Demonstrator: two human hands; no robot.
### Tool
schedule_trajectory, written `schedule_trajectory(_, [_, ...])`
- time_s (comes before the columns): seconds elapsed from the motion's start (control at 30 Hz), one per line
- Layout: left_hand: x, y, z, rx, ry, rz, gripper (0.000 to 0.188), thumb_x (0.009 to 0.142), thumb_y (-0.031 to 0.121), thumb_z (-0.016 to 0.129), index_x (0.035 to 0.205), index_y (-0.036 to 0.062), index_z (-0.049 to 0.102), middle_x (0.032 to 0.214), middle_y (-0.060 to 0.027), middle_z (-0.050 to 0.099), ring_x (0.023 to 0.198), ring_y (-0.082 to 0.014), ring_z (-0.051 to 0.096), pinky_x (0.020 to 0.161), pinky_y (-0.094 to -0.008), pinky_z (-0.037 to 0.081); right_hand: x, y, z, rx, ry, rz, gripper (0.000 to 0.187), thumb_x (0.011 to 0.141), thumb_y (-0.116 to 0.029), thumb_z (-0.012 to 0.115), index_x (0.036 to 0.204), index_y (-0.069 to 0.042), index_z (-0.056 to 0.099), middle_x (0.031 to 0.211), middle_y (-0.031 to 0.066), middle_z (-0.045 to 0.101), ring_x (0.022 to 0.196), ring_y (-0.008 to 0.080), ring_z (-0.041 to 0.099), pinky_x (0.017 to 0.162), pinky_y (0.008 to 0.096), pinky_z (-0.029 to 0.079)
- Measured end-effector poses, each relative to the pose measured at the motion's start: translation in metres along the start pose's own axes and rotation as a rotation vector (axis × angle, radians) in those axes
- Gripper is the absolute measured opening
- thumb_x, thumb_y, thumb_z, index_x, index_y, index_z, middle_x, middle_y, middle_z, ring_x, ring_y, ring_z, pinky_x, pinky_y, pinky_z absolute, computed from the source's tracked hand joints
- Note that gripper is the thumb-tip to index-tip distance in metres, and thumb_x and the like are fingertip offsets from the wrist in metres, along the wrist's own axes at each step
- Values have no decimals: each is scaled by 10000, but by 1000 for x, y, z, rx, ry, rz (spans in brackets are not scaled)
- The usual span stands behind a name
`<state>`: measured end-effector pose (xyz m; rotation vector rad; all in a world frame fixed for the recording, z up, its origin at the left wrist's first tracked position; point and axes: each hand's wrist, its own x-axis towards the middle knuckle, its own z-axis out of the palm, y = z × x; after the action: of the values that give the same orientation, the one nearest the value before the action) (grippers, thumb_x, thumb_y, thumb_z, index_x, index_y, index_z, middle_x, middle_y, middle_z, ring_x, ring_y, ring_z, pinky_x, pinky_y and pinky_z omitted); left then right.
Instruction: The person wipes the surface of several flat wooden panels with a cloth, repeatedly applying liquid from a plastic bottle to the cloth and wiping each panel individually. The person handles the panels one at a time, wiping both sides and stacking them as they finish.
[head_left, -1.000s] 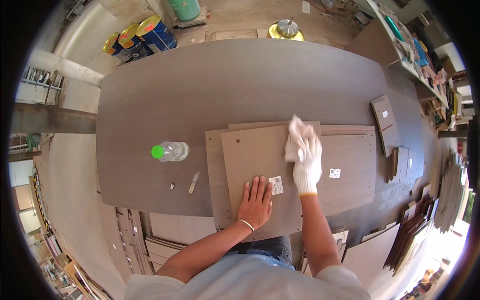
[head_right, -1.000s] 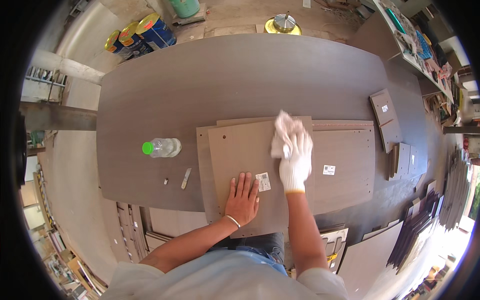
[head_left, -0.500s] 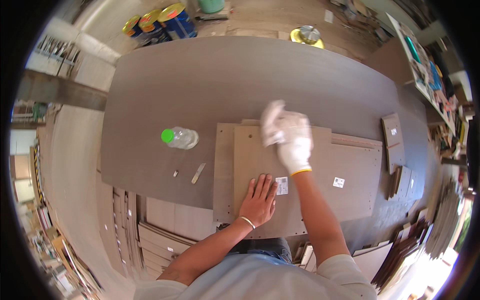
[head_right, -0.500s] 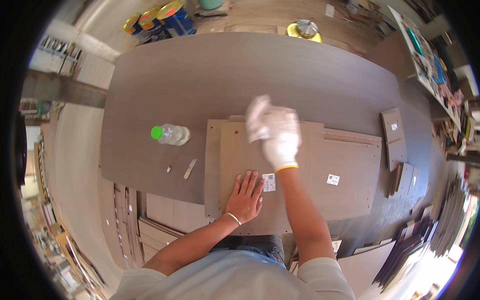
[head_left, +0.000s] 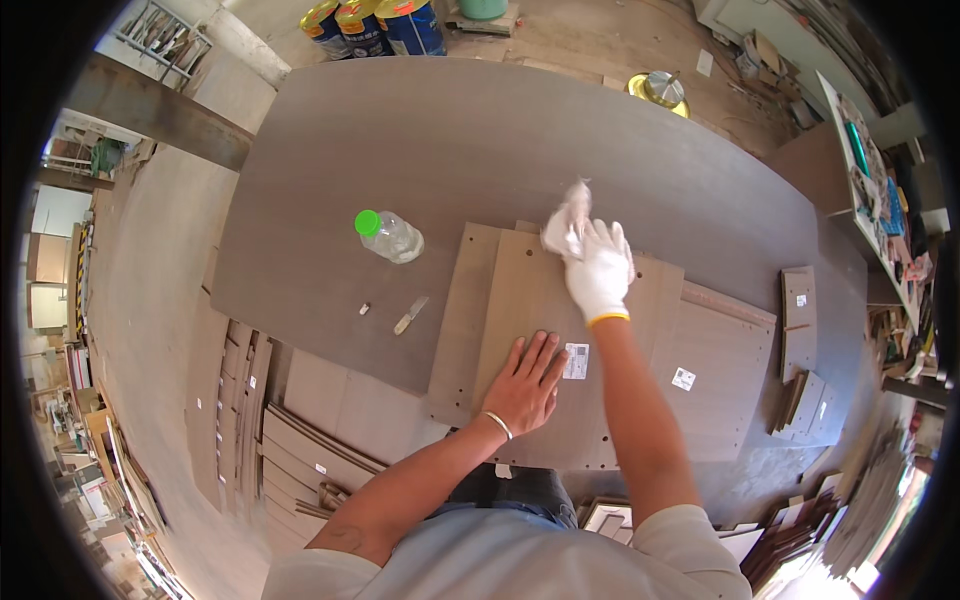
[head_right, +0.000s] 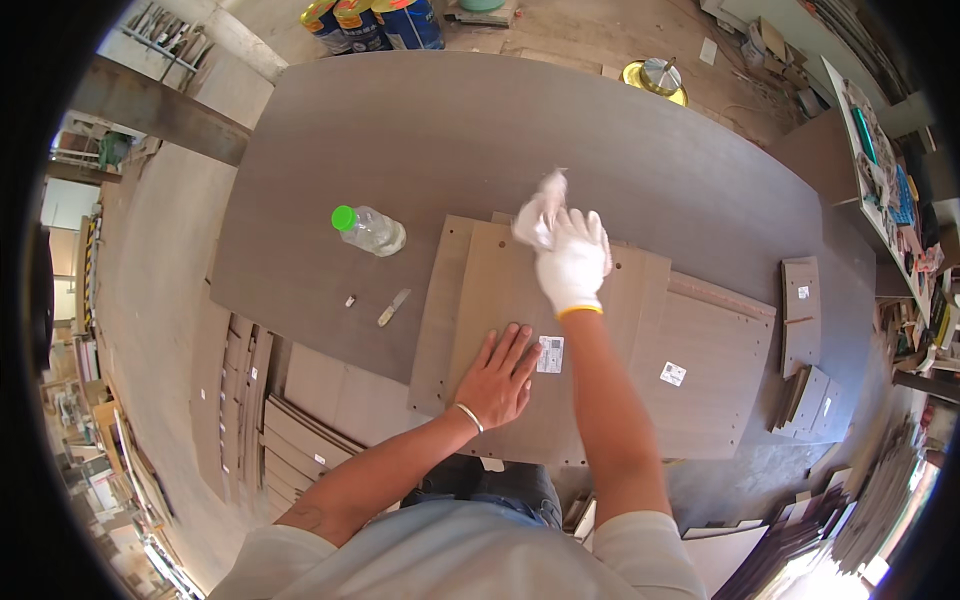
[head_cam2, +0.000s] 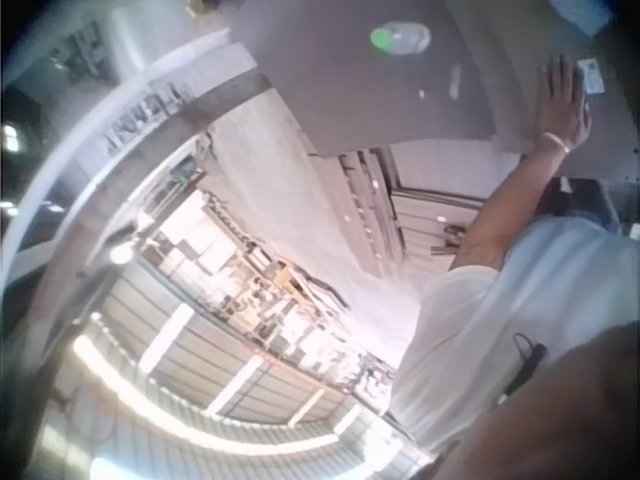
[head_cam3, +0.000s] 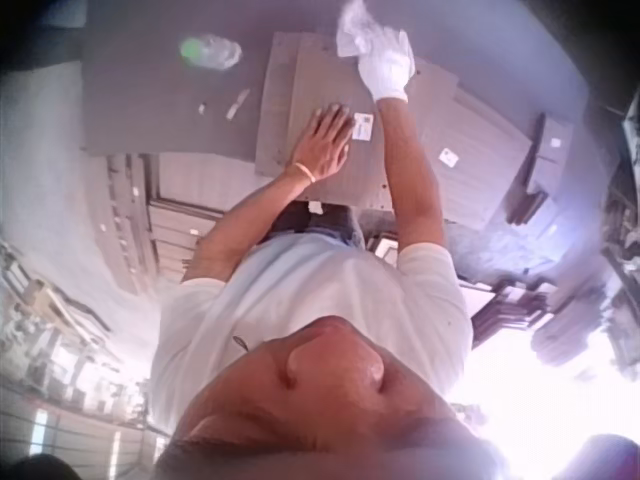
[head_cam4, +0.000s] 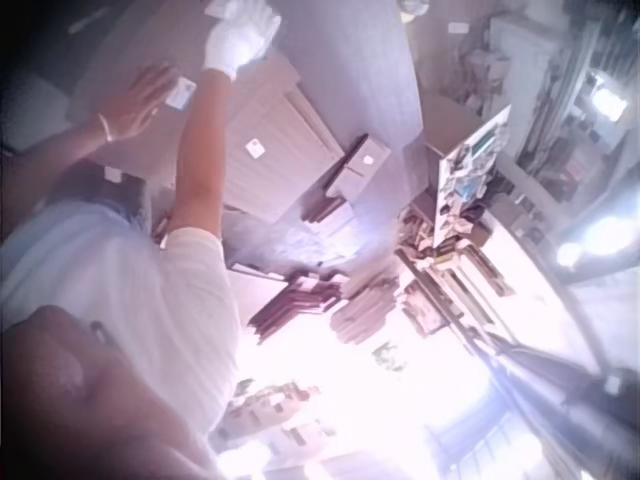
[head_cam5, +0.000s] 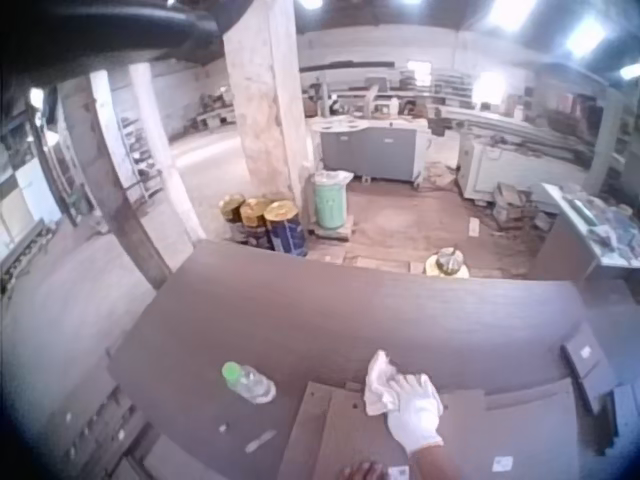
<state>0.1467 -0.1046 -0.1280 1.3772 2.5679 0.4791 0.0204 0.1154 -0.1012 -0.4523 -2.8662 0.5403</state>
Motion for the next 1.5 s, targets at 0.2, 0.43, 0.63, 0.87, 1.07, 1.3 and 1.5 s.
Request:
schedule_trajectory(0.2, [5, 3, -2, 43, -151, 4, 643, 1011, 298, 559, 1601, 61, 459, 1728, -220, 325, 1617, -411, 269, 1315, -613, 194, 10, -60, 38, 140, 207, -390, 214, 893, -136, 639, 1089, -105, 718, 1158, 94, 700, 1219, 306, 606, 1095, 386, 474])
schedule_trajectory(0.43, [1, 0, -6, -1, 11, -18, 613, 991, 265, 569, 1564, 58, 502, 1707, -212, 370, 1602, -394, 317, 1307, -603, 232, -53, 84, -34, -174, 237, -107, 419, 964, -168, 670, 1374, -86, 687, 1340, 149, 678, 1322, 413, 555, 1129, 497, 453])
schedule_trajectory(0.63, [5, 4, -10, 41, -54, 19, 630, 984, 297, 603, 1561, 62, 515, 1687, -210, 395, 1600, -384, 309, 1315, -583, 216, -34, 4, 23, 87, 32, 39, 533, 978, -274, 667, 1506, -229, 606, 1425, 122, 604, 1371, 386, 485, 1140, 487, 455])
schedule_trajectory(0.87, [-6, -5, 7, -34, 131, 39, 648, 995, 268, 587, 1582, 23, 461, 1642, -230, 452, 1445, -372, 526, 1203, -500, 403, -88, -87, 22, 222, -421, -698, 399, 933, -265, 658, 1326, -221, 709, 1444, 50, 579, 1512, 329, 423, 1259, 488, 386])
schedule_trajectory(1.07, [-12, -2, 12, -11, -83, 92, 596, 982, 248, 586, 1516, -12, 539, 1622, -207, 486, 1524, -379, 436, 1283, -493, 315, -61, -70, 7, 150, -339, -790, 377, 895, -169, 699, 1271, -180, 708, 1380, 92, 619, 1402, 351, 518, 1110, 465, 504])
schedule_trajectory(1.3, [-23, 24, -115, -480, 75, 146, 348, 868, 174, 720, 1209, 222, 773, 785, -61, 700, 729, -312, 708, 652, -487, 526, -134, -89, 32, -4, -546, -525, 456, 931, -216, 682, 1372, -99, 667, 1441, 156, 588, 1456, 334, 458, 1195, 445, 400])
schedule_trajectory(1.5, [85, -89, -61, -75, -387, 104, 607, 1064, 345, 625, 1647, 283, 464, 1815, -71, 178, 1682, -349, 25, 1354, -566, 56, -233, -104, -15, 169, -510, -796, 585, 815, -331, 741, 1358, -135, 645, 1426, 52, 593, 1465, 267, 461, 1272, 430, 320])
